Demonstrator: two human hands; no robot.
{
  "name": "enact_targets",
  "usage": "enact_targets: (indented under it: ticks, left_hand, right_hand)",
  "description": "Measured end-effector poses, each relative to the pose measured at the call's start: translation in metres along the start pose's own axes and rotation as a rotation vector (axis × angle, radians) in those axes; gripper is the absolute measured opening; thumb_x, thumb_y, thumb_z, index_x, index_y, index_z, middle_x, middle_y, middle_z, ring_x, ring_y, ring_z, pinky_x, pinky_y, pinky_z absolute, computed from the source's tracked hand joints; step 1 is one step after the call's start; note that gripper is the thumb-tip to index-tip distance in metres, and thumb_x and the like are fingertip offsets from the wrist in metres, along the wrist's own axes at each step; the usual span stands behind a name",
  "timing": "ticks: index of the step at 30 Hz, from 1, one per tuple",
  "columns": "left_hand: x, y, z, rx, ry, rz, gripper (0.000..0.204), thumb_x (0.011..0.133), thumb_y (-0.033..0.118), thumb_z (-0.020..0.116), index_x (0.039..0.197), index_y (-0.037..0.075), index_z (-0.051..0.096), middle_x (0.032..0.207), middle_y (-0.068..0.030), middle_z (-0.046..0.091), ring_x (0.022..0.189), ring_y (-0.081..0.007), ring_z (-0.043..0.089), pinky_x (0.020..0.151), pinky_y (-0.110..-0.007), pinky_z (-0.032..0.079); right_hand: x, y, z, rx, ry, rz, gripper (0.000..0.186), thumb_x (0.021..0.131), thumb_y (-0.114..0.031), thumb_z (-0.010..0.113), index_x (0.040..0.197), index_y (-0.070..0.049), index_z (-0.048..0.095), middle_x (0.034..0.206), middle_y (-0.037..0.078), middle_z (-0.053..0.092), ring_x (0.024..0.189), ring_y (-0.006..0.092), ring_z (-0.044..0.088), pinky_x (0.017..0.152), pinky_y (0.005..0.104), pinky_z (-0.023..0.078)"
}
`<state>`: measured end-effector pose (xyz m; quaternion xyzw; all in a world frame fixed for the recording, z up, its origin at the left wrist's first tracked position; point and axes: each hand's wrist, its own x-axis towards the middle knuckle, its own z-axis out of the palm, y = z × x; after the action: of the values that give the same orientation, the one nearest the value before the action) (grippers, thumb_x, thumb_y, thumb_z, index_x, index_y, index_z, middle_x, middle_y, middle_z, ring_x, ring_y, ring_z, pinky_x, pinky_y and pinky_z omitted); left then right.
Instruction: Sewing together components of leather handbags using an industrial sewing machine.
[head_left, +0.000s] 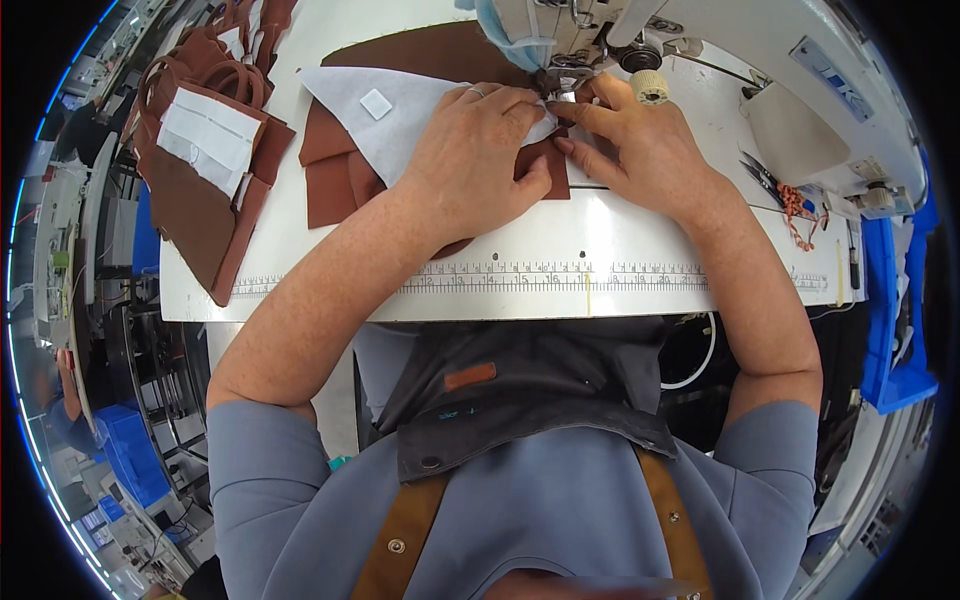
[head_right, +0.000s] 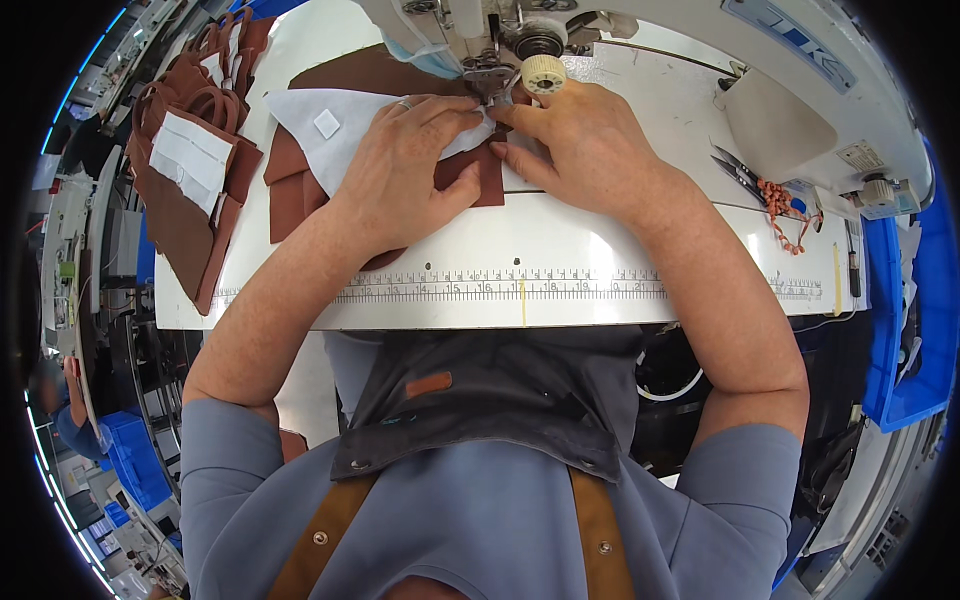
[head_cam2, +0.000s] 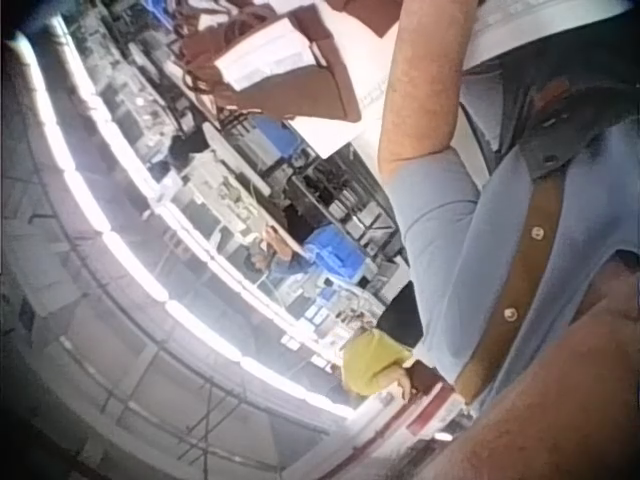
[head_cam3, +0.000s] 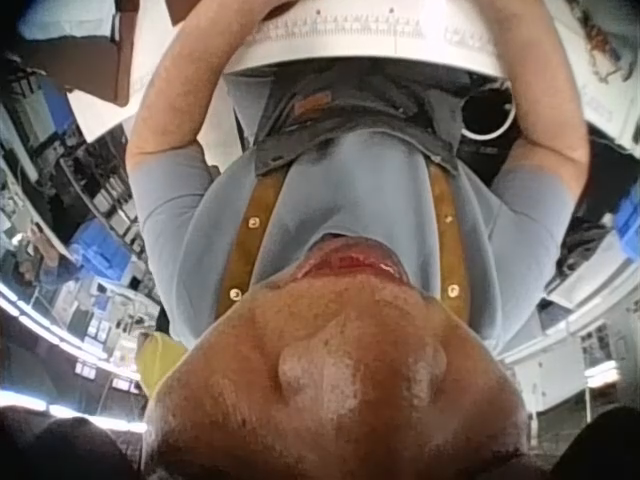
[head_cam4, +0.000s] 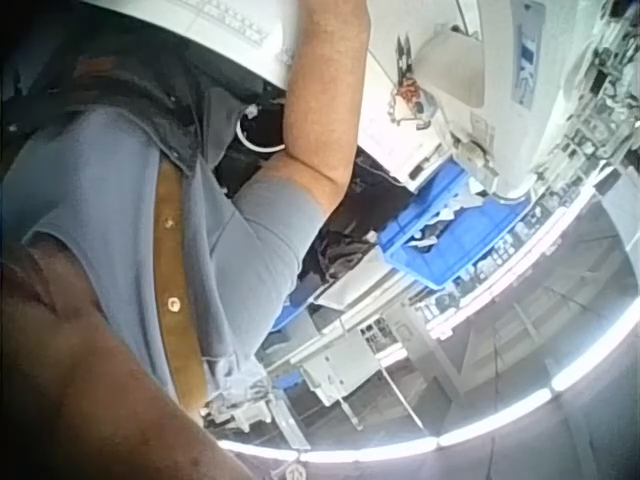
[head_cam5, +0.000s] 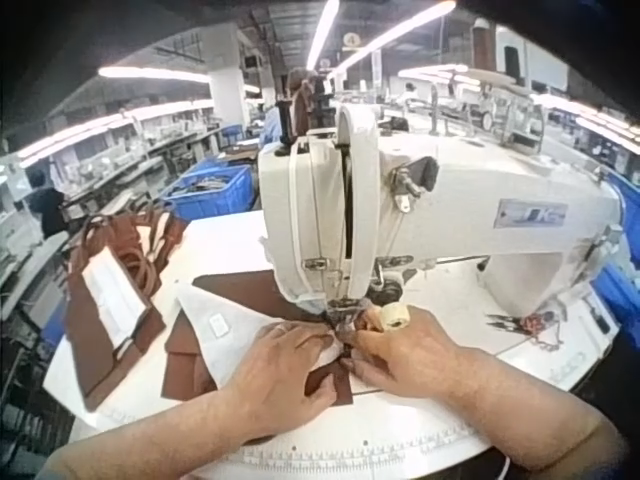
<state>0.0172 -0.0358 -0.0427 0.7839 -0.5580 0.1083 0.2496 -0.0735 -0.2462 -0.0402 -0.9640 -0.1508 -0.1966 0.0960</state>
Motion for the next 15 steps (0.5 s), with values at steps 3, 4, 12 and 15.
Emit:
enact_targets:
  ticks: [3,4,12,15]
  left_hand:
    - [0.002,-0.007,0.002,0.05,0.008,0.013,0.034,0.078,0.015,0.068,0.109,0.001,0.069,0.123,-0.0139,0.067,0.112,-0.033,0.062,0.103,-0.044,0.043]
    - [0.003,-0.007,0.001,0.048,0.007,0.014,0.034,0.078,0.015,0.068,0.109,0.001,0.069,0.123,-0.0139,0.067,0.112,-0.033,0.062,0.103,-0.044,0.043]
    - [0.012,-0.018,-0.001,-0.084,0.029,0.038,0.01,0.085,0.014,0.073,0.091,0.005,0.074,0.091,-0.0083,0.073,0.091,-0.0286,0.069,0.089,-0.04,0.05]
    - [0.013,-0.01,0.0,0.001,0.046,0.121,0.007,0.084,0.011,0.074,0.085,0.005,0.076,0.084,-0.0083,0.074,0.081,-0.0282,0.07,0.084,-0.04,0.053]
  right_hand:
    - [0.001,0.004,0.004,0.11,-0.014,-0.012,0.029,0.091,-0.028,0.071,0.114,-0.011,0.073,0.109,0.008,0.065,0.076,0.0261,0.067,0.067,0.0362,0.054]
    - [0.002,0.004,0.004,0.11,-0.015,-0.01,0.029,0.091,-0.028,0.071,0.114,-0.011,0.073,0.109,0.008,0.065,0.076,0.0261,0.067,0.067,0.0362,0.054]
    - [0.009,0.007,0.002,0.343,-0.13,0.144,0.022,0.086,-0.016,0.078,0.106,-0.01,0.073,0.108,0.005,0.067,0.084,0.023,0.068,0.07,0.0328,0.054]
    - [0.006,0.018,0.012,0.237,0.11,-0.069,0.02,0.083,-0.023,0.077,0.101,-0.014,0.074,0.079,0.007,0.068,0.069,0.0261,0.068,0.063,0.0386,0.053]
